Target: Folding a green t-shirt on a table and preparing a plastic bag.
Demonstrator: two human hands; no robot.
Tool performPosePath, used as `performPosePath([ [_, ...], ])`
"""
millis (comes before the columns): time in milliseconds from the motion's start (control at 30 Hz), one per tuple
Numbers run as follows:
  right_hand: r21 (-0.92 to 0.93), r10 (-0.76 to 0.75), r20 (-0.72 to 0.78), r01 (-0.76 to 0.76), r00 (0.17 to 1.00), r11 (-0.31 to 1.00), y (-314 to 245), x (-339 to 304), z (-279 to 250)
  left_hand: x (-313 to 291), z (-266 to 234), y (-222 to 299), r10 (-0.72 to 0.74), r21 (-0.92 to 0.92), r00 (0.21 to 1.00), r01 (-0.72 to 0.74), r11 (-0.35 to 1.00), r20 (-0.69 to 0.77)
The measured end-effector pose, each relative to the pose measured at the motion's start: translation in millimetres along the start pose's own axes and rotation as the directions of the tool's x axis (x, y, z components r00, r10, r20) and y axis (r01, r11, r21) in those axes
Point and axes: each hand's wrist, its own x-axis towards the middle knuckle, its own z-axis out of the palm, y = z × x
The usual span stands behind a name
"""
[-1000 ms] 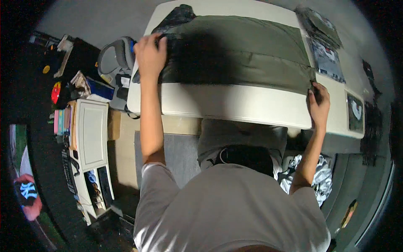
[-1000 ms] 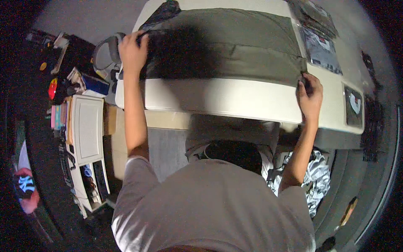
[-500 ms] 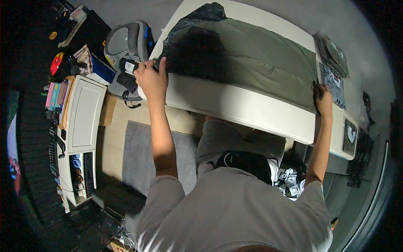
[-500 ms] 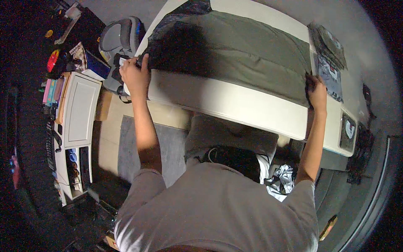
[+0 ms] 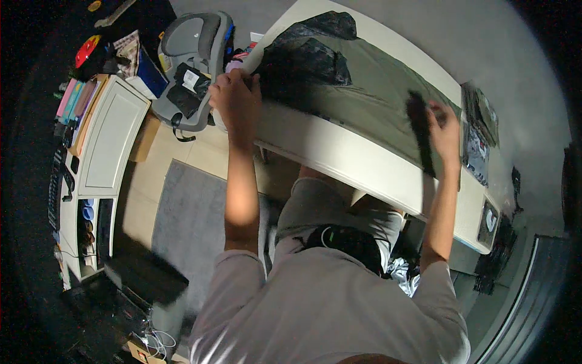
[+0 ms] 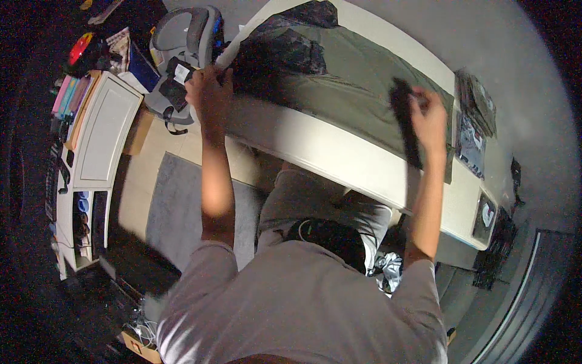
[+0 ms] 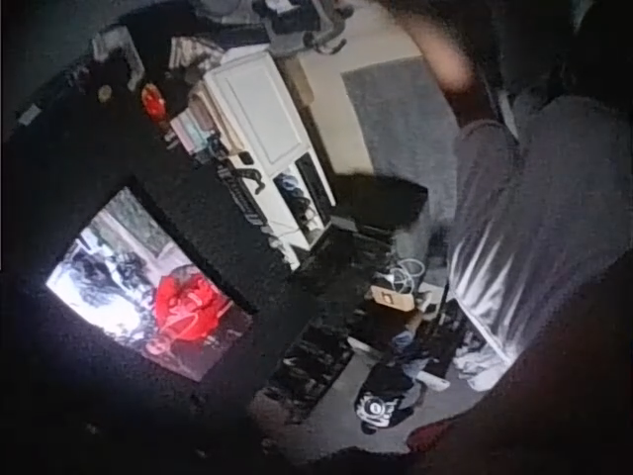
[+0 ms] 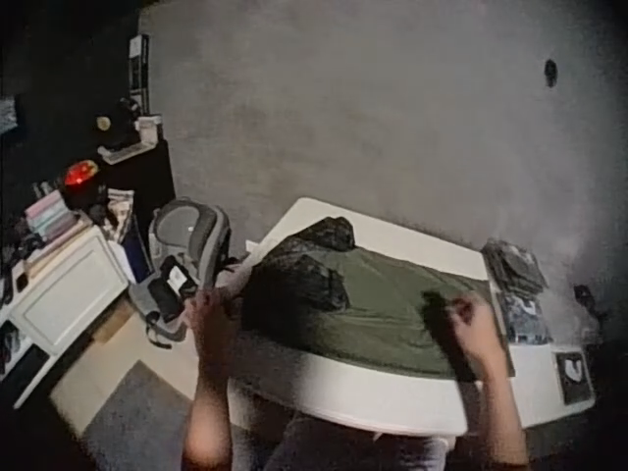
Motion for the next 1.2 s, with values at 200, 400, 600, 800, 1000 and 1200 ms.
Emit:
performPosePath([
  [200,-0.119,0.023,0.185,0.000,0.982,0.993,-114,95,113,-3,-2,0,0.039,-0.039,0.998,-0.041,0.998,-0.050],
  [400,-0.243,0.033,0.331,0.052,0.943,0.969,-120,125,176,-4,-9,0,0.044,-0.033,0.998,-0.046,0.998,-0.052],
  [600,0.416,0.007,0.141,-0.066,0.990,0.907,-83,115,201,-3,-11,-2,0.047,-0.036,0.999,-0.048,0.998,-0.020],
  [800,0.441,0.144,-0.011,-0.124,0.990,0.889,-96,96,207,1,-5,-5,0.084,-0.174,0.993,-0.098,0.980,-0.085],
  [1000,0.173,-0.162,-0.167,0.190,0.973,0.966,-114,82,211,71,54,52,0.498,-0.434,0.865,-0.470,0.769,-0.055],
  [1200,0.277,0.004,-0.139,0.035,0.990,0.960,-116,86,201,93,117,100,0.571,-0.131,0.815,-0.558,0.819,0.099],
])
